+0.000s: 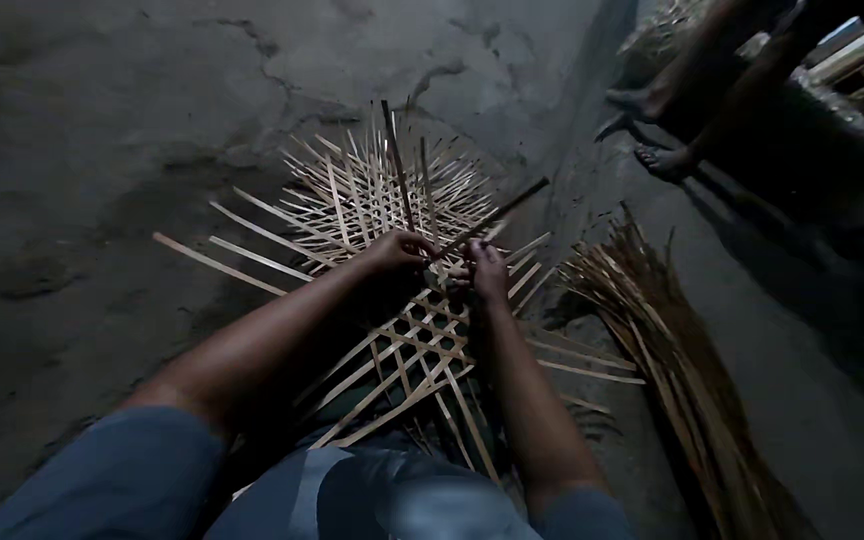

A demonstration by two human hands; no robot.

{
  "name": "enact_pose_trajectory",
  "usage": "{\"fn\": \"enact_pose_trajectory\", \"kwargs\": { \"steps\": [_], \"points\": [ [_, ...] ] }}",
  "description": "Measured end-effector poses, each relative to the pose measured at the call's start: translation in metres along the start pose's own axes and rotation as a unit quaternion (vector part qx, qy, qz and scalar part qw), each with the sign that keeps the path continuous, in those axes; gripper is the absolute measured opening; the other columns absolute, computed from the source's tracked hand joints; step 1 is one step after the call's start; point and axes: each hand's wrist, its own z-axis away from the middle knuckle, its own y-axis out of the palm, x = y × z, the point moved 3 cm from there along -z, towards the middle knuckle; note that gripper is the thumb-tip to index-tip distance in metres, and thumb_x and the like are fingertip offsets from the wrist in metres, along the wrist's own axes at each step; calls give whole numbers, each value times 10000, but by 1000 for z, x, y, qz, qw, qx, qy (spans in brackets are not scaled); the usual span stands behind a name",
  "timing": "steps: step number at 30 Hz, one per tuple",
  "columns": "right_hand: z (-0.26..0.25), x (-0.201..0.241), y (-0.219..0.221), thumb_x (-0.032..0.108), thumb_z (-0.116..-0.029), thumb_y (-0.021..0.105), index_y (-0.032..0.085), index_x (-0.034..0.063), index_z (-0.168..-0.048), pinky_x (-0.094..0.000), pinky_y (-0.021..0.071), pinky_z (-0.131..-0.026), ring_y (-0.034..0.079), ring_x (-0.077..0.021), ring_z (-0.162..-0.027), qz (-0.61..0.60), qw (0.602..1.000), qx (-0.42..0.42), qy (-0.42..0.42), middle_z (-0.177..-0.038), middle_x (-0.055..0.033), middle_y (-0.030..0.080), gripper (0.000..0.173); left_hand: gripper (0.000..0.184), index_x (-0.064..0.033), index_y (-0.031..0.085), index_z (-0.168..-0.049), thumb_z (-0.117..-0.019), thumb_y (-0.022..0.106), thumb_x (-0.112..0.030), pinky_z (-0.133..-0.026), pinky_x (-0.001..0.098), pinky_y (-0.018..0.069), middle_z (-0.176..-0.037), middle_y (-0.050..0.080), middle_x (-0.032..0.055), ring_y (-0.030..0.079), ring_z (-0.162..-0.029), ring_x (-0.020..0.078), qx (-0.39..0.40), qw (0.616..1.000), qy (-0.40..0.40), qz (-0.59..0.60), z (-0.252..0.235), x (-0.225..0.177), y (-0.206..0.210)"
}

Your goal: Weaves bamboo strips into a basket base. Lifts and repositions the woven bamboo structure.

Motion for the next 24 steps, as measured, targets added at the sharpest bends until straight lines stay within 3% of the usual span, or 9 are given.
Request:
{"fn": "enact_pose_trajectory", "kwargs": {
  "steps": [4, 5, 7, 10, 13, 17, 19, 21, 24],
  "points": [
    [-23, 12, -4, 431, -962, 707, 694, 42, -1158, -417, 607, -659, 694, -206, -682, 178, 981, 37, 66, -935, -125, 725, 436, 246, -182, 740, -1185, -953, 698, -113, -752, 435, 563, -920, 703, 80, 654, -762, 184, 14, 997, 42, -69, 3, -17, 6],
    [-29, 16, -5, 453, -952, 712, 690, 46, -1158, -397, 603, -654, 688, -192, -681, 202, 974, 57, 82, -933, -115, 720, 457, 251, -187, 745, -1183, -953, 692, -103, -751, 427, 554, -911, 703, 72, 646, -758, 178, 16, 995, 50, -82, 5, -22, 6],
    [-32, 22, -7, 469, -1022, 595, 668, 54, -1168, -329, 582, -573, 662, -150, -620, 204, 969, 98, 100, -911, -90, 709, 447, 274, -190, 750, -1181, -948, 678, -65, -765, 427, 545, -919, 711, 60, 640, -765, 169, 24, 994, 63, -91, 7, -26, 6],
    [-41, 26, -10, 495, -1093, 401, 657, 104, -1291, -326, 554, -541, 661, -169, -613, 203, 953, 163, 158, -988, -109, 731, 507, 250, -203, 751, -1167, -950, 693, -94, -756, 410, 540, -898, 711, 35, 636, -754, 147, 33, 992, 79, -91, 7, -25, 8],
    [-44, 30, -16, 478, -1095, 391, 635, 102, -1277, -286, 543, -528, 650, -141, -621, 158, 944, 220, 189, -948, -81, 711, 484, 237, -148, 747, -1169, -952, 689, -73, -731, 383, 546, -903, 710, 54, 633, -739, 143, 47, 991, 102, -68, 2, -19, 8],
    [-31, 31, -27, 439, -1113, 278, 632, 63, -1069, -276, 556, -576, 691, -135, -685, 79, 943, 293, 139, -960, -71, 757, 519, 238, -84, 690, -1209, -977, 653, -47, -757, 322, 577, -989, 717, 78, 671, -790, 129, 80, 992, 85, 51, -6, 6, 2],
    [-25, 30, -29, 406, -1122, 250, 653, 29, -1071, -280, 575, -571, 708, -150, -686, 64, 944, 312, 85, -992, -99, 766, 554, 251, -79, 667, -1235, -989, 637, -42, -685, 294, 566, -969, 693, 89, 644, -722, 119, 80, 993, 32, 80, -11, 6, 3],
    [-22, 23, -32, 362, -1120, 260, 649, 11, -1145, -298, 596, -593, 721, -166, -705, 58, 949, 303, 60, -1023, -111, 764, 524, 284, -104, 685, -1237, -961, 666, -38, -693, 357, 568, -1011, 698, 107, 648, -735, 163, 62, 997, -32, 33, -21, 4, 8],
    [-21, 15, -33, 322, -1121, 293, 631, 8, -1193, -330, 601, -629, 726, -191, -741, 45, 961, 267, 47, -1087, -131, 755, 467, 249, -146, 744, -1164, -921, 692, -124, -847, 587, 548, -1071, 726, 159, 697, -932, 323, 6, 988, -115, -104, -28, -10, 18]
  ]
}}
